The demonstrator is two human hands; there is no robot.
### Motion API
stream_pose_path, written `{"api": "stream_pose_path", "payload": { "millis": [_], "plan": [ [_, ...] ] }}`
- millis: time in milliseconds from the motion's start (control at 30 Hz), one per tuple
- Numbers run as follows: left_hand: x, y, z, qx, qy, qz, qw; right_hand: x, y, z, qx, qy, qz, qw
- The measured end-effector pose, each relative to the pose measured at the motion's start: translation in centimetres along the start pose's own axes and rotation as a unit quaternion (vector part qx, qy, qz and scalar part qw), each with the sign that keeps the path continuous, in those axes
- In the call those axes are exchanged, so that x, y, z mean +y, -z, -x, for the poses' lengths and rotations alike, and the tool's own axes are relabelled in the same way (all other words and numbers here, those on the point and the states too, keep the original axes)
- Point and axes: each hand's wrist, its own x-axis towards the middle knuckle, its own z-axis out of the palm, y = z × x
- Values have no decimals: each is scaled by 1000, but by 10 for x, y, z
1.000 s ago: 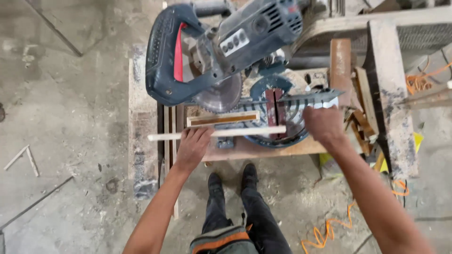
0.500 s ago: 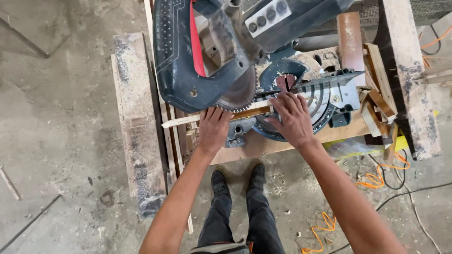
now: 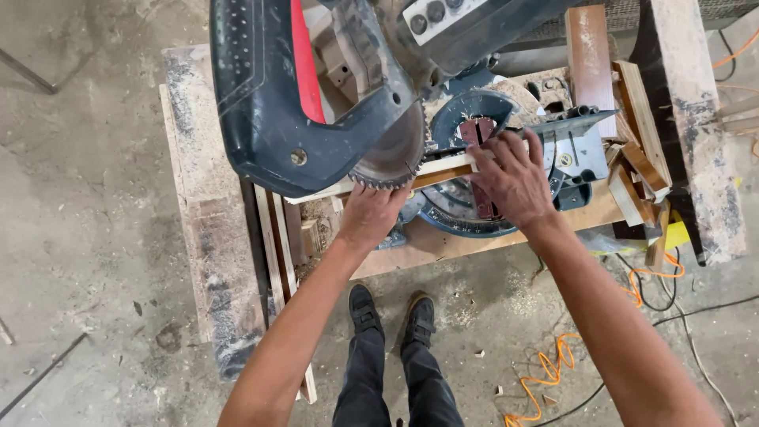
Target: Assemble and secure a wooden frame using a nail gun and measuring tools.
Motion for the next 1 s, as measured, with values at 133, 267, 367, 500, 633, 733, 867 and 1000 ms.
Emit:
{"api": "stream_pose_path", "payload": {
  "millis": [133,267,367,500,633,733,867,1000],
  "plan": [
    [6,0,-23,2,-27,-29,999,14,-2,0,42,7,28,999],
    [14,6,-38,-17,-41,-153,987,19,-11,1,42,8,21,999],
    [21,0,-35,29,-29,-74,996,15,-3,1,19,21,22,999],
    [25,-5,-37,-32,28,16,999,25,-3,0,13,18,-29,999],
    [25,-4,-41,35,9,32,999,31,4,-1,-3,28,-43,999],
    [27,-5,-41,61,10,11,998,33,10,-4,-11,36,-32,999],
    [28,-7,-41,34,18,-21,999,43,0,-7,-12,43,0,999],
    [27,-18,-40,-60,60,53,995,48,2,-6,3,59,23,998]
  ]
}}
